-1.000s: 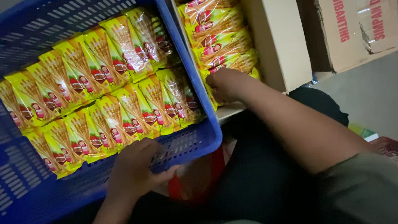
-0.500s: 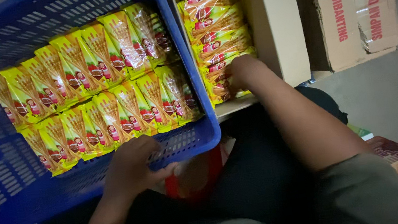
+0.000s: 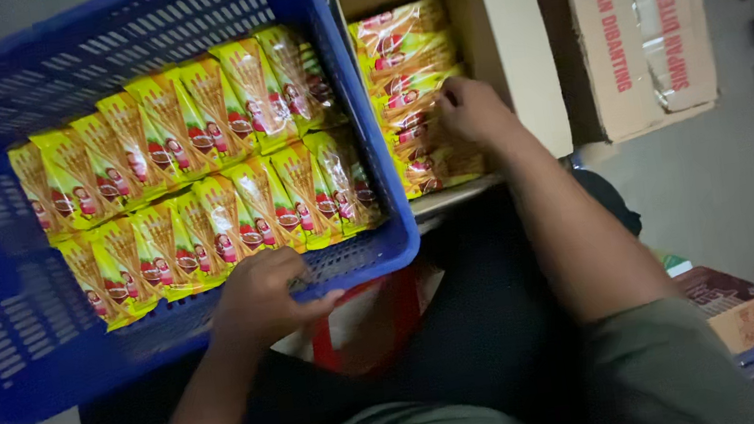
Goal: The person transfers yellow snack packets from a blue plastic basket into a cardboard box. They pick up packets one by one or in small groups and place them into the box, arranging them in rows.
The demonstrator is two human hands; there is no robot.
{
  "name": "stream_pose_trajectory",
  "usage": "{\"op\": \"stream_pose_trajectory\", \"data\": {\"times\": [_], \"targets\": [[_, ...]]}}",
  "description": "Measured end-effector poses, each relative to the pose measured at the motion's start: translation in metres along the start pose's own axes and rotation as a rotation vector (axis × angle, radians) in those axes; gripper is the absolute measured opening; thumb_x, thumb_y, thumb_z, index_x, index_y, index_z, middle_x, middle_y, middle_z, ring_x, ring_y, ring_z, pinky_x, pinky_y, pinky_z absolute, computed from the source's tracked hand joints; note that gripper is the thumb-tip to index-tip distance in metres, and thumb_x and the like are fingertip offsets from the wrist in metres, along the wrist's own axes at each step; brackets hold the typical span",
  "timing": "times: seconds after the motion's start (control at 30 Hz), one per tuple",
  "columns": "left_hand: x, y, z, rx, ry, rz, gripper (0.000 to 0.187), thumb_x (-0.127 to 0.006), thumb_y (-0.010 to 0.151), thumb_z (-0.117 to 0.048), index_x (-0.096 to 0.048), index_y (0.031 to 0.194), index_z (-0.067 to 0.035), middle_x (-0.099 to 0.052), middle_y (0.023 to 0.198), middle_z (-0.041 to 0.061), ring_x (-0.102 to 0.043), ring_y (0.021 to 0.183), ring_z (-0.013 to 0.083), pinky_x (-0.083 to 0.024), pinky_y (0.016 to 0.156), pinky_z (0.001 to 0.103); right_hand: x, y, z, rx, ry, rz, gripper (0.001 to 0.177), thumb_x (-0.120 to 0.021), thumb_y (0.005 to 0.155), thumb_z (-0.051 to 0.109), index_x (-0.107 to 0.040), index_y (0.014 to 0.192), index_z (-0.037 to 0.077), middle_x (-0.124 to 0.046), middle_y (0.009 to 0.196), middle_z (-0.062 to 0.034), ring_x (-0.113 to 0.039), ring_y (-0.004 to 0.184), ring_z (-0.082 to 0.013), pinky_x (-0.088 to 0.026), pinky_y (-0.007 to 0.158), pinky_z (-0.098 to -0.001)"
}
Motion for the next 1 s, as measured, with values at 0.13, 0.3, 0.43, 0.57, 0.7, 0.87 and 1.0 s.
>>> {"op": "stream_pose_trajectory", "data": {"times": [0.13, 0.3, 0.43, 0.57, 0.7, 0.87, 1.0], "targets": [[0.003, 0.0, -0.004, -0.011, -0.015, -0.011, 0.045, -0.085, 0.07, -0.052, -0.066, 0.072, -0.01, -0.067, 0.078, 0.011, -0.068, 0.073, 0.0371, -0.053, 0.065, 0.047, 0.006, -0.032, 0.036, 0.015, 0.533, -0.132, 0.022, -0.059, 0.105, 0.029, -0.069, 0.108, 0.009, -0.072, 0.103, -0.0187, -0.074, 0.096, -0.0345, -0.066, 0.073, -0.0397], [0.008, 0.0, -0.011, -0.032, 0.008, -0.033, 0.046, -0.082, 0.073, -0.055, -0.067, 0.069, -0.012, -0.069, 0.076, 0.009, -0.069, 0.074, 0.0362, -0.053, 0.066, 0.046, -0.019, -0.061, 0.089, 0.043, 0.703, -0.001, 0.043, -0.045, 0.11, 0.036, -0.055, 0.141, 0.008, -0.059, 0.132, -0.0301, -0.061, 0.122, -0.0449, -0.061, 0.09, -0.0509], [0.008, -0.001, -0.008, -0.016, -0.005, -0.045, 0.05, -0.08, 0.073, -0.06, -0.069, 0.07, -0.01, -0.07, 0.078, 0.01, -0.07, 0.078, 0.0359, -0.054, 0.068, 0.046, -0.028, -0.072, 0.112, -0.015, 0.553, -0.105, 0.047, -0.03, 0.11, 0.044, -0.051, 0.145, 0.021, -0.06, 0.136, -0.0279, -0.051, 0.133, -0.0499, -0.042, 0.115, -0.0611], [0.001, -0.002, -0.005, 0.028, -0.03, -0.073, 0.05, -0.078, 0.075, -0.061, -0.071, 0.07, -0.012, -0.071, 0.078, 0.009, -0.07, 0.076, 0.0355, -0.053, 0.07, 0.045, -0.049, -0.055, 0.1, 0.06, 0.517, -0.271, 0.043, -0.028, 0.111, 0.033, -0.054, 0.14, 0.012, -0.063, 0.123, -0.0339, -0.056, 0.123, -0.0564, -0.045, 0.106, -0.066], [0.007, -0.007, -0.008, 0.039, -0.112, -0.079, 0.047, -0.076, 0.081, -0.056, -0.072, 0.075, -0.01, -0.07, 0.079, 0.012, -0.07, 0.082, 0.0359, -0.055, 0.073, 0.045, -0.041, -0.064, 0.109, 0.028, 0.446, -0.387, 0.042, -0.033, 0.112, 0.026, -0.057, 0.137, 0.003, -0.066, 0.113, -0.038, -0.061, 0.114, -0.0587, -0.05, 0.095, -0.0665], [0.022, -0.012, 0.0, 0.247, -0.192, -0.112, 0.045, -0.067, 0.091, -0.055, -0.075, 0.088, -0.011, -0.074, 0.092, 0.013, -0.071, 0.096, 0.0371, -0.056, 0.082, 0.048, -0.035, -0.065, 0.104, -0.042, 0.34, -0.414, 0.042, -0.036, 0.112, 0.033, -0.059, 0.136, 0.008, -0.07, 0.109, -0.0337, -0.066, 0.111, -0.0527, -0.052, 0.094, -0.0617], [0.0, -0.01, 0.041, 0.534, -0.39, -0.093, 0.041, -0.061, 0.092, -0.061, -0.073, 0.102, -0.024, -0.075, 0.105, 0.0, -0.07, 0.112, 0.0257, -0.056, 0.089, 0.042, -0.039, -0.046, 0.082, 0.0, 0.252, -0.448, 0.043, -0.033, 0.116, 0.03, -0.062, 0.135, 0.006, -0.069, 0.111, -0.0353, -0.065, 0.11, -0.0535, -0.05, 0.095, -0.0636]]}}
Point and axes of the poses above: each hand's wrist, its own y-axis towards the middle knuckle, its own x-axis out of the back of the hand, z = x × y, the point moved 6 cm from there along y, towards the middle knuckle
